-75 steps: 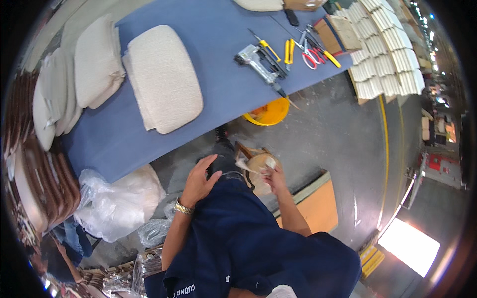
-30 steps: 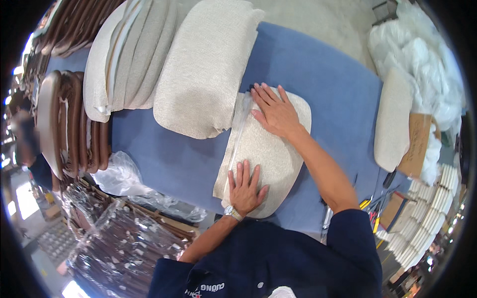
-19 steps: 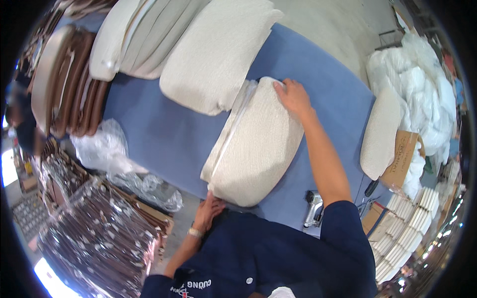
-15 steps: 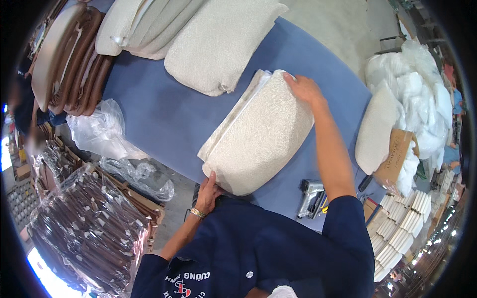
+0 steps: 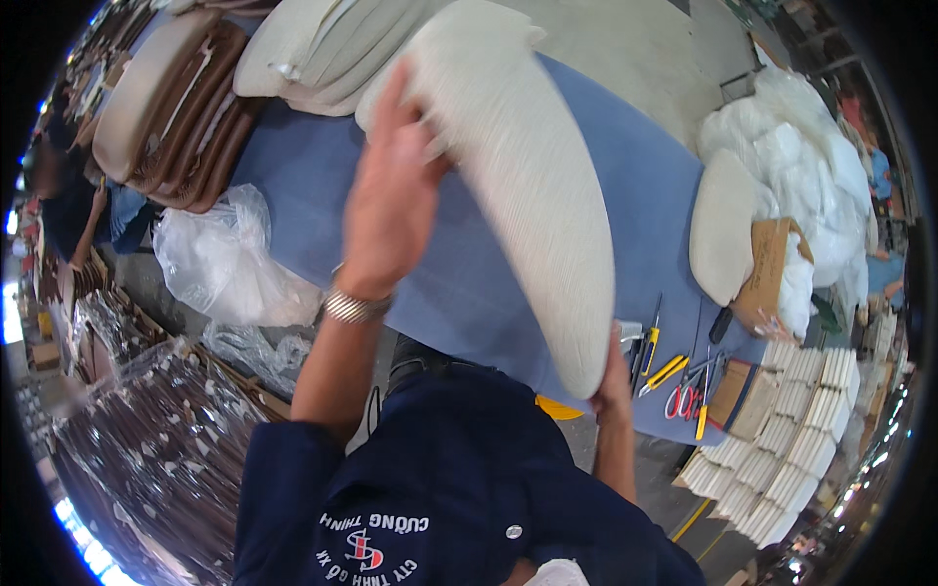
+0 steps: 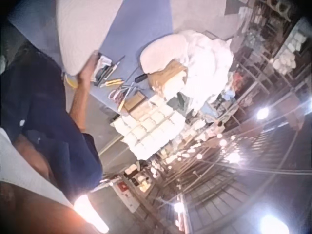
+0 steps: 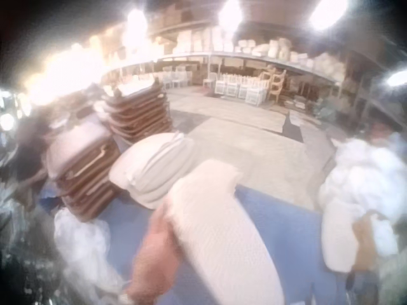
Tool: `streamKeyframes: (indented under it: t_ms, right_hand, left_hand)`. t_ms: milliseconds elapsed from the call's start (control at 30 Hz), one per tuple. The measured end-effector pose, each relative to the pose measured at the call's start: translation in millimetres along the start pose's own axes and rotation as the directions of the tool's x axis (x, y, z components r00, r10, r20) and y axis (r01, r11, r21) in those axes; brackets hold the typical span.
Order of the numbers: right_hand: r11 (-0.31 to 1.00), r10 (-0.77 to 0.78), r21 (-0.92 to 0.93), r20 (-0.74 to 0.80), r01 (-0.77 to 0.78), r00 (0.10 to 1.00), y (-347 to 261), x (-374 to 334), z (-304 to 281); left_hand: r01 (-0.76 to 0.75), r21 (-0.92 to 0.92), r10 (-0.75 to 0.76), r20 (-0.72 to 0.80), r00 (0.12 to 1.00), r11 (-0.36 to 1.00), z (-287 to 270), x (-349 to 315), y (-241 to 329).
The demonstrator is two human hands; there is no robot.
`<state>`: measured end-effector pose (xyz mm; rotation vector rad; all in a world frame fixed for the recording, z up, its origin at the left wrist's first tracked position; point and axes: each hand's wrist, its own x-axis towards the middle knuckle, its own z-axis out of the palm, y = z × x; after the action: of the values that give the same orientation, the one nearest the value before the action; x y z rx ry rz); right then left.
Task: The person uses a pneumatic staple gun to secure fabric around a foam cushion, then trims excess fabric with a utility knife. They flip and adjust the cushion repeatedly to ensure the fabric is taut and neatly finished.
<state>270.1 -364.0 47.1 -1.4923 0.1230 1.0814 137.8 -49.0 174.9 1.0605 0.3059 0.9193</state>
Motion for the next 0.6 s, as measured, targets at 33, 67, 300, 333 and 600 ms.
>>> streamKeyframes:
  t_ms: [33, 67, 300, 333, 600]
  right_hand:
    - [0.993, 0.059, 0.095, 0.046, -0.063, 0.997, 8.1, -21.3, 18.1]
    - [0.980, 0.193, -0.069, 0.105, -0.187, 0.975, -2.9, -40.7, 32.1]
    - [0.768, -0.610, -0.283, -0.047, 0.575, 0.791, 34.5, 36.6, 100.5]
    - [0.712, -0.672, -0.325, -0.057, 0.622, 0.739, 54.2, 67.2, 100.6]
    - [0.512, -0.819, -0.400, 0.042, 0.760, 0.573, 39.3, 24.4, 143.0]
  left_hand:
    - [-0.079, 0.132, 0.059, 0.145, 0.988, 0.988, 8.3, 10.5, -19.1]
    - [-0.098, 0.224, 0.059, 0.172, 0.983, 0.970, 24.8, 8.3, -35.7]
    - [0.371, 0.711, -0.692, 0.222, 0.687, 0.597, -17.0, -46.0, -196.0]
    - [0.441, 0.625, -0.704, 0.259, 0.661, 0.644, -14.5, -52.0, -209.3]
    - [0.640, 0.277, -0.697, 0.250, 0.672, 0.717, -5.7, -61.2, -164.0]
